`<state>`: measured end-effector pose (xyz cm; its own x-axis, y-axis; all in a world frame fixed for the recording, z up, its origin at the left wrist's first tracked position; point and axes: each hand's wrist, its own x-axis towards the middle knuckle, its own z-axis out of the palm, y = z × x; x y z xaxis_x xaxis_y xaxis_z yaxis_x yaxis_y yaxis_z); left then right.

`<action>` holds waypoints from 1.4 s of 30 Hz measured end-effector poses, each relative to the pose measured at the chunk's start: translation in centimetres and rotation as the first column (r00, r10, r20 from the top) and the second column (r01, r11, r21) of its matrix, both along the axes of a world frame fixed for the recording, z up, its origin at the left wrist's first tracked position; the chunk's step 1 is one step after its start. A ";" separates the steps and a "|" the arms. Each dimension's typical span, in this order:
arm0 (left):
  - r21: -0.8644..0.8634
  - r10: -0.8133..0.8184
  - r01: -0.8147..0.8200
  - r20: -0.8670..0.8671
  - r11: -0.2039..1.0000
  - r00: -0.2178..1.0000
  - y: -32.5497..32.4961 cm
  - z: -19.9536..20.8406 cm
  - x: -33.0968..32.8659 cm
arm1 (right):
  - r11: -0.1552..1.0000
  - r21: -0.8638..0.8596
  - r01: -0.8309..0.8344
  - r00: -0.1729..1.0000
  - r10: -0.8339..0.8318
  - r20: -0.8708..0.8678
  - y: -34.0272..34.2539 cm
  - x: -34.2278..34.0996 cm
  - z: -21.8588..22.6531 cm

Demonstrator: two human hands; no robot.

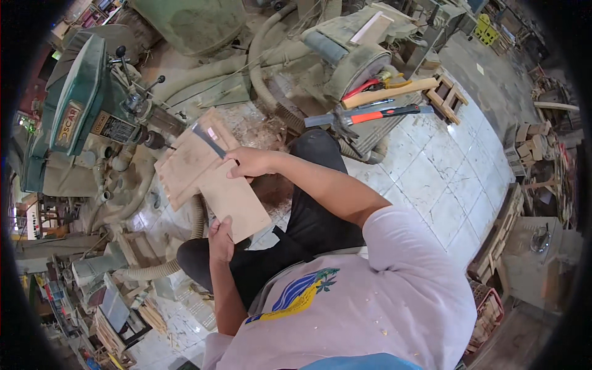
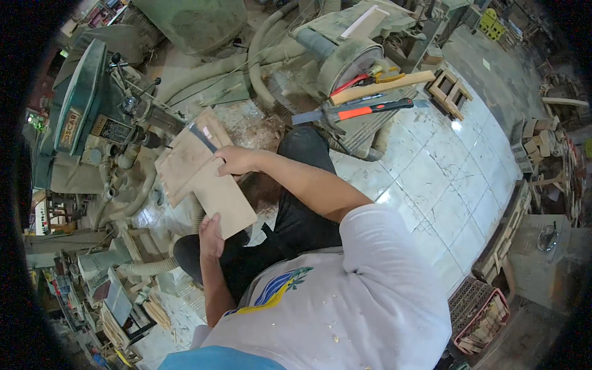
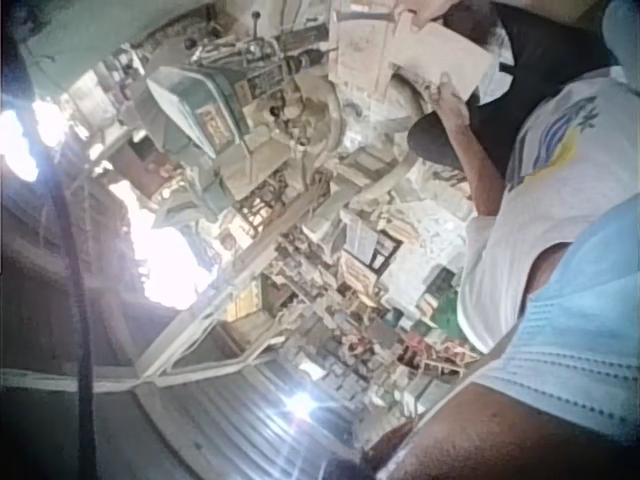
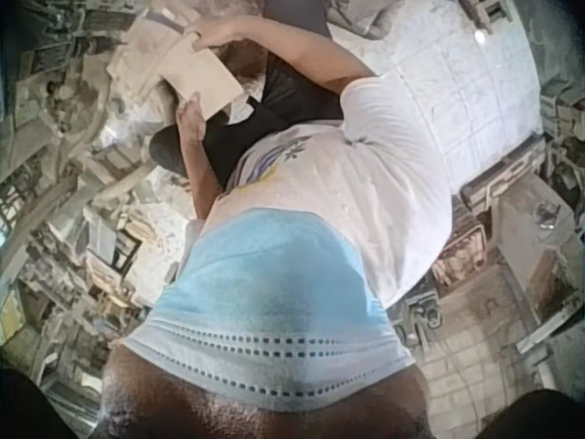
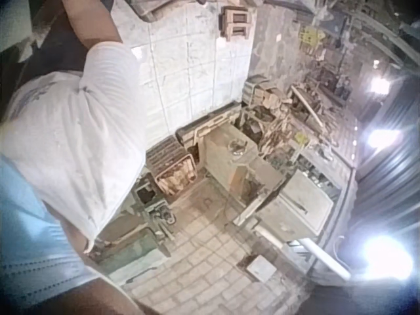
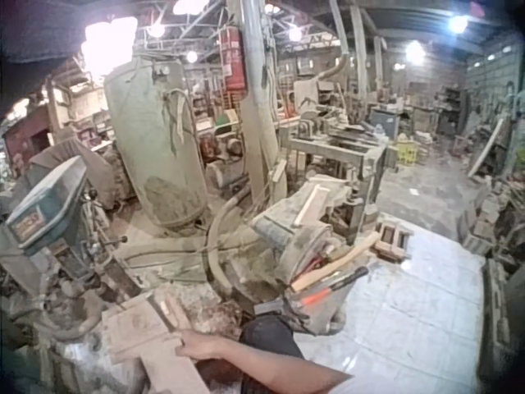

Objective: The person assembles a wooden structure by hammering nails into a rectangular wooden board. They use a hammer to drive nails into pre-drilled holes and attach smaller wooden pieces to the board. The person also uses pliers to adjust nails and a brush to clean sawdust from the work surface.

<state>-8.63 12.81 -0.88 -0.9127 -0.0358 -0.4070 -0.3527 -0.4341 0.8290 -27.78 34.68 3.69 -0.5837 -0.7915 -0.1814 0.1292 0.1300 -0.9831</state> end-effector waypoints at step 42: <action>0.353 0.331 -0.370 0.167 0.859 0.929 -5.5 -6.8 -4.8 | 0.454 0.563 0.691 0.503 0.258 -0.825 29.7 3.9 1.5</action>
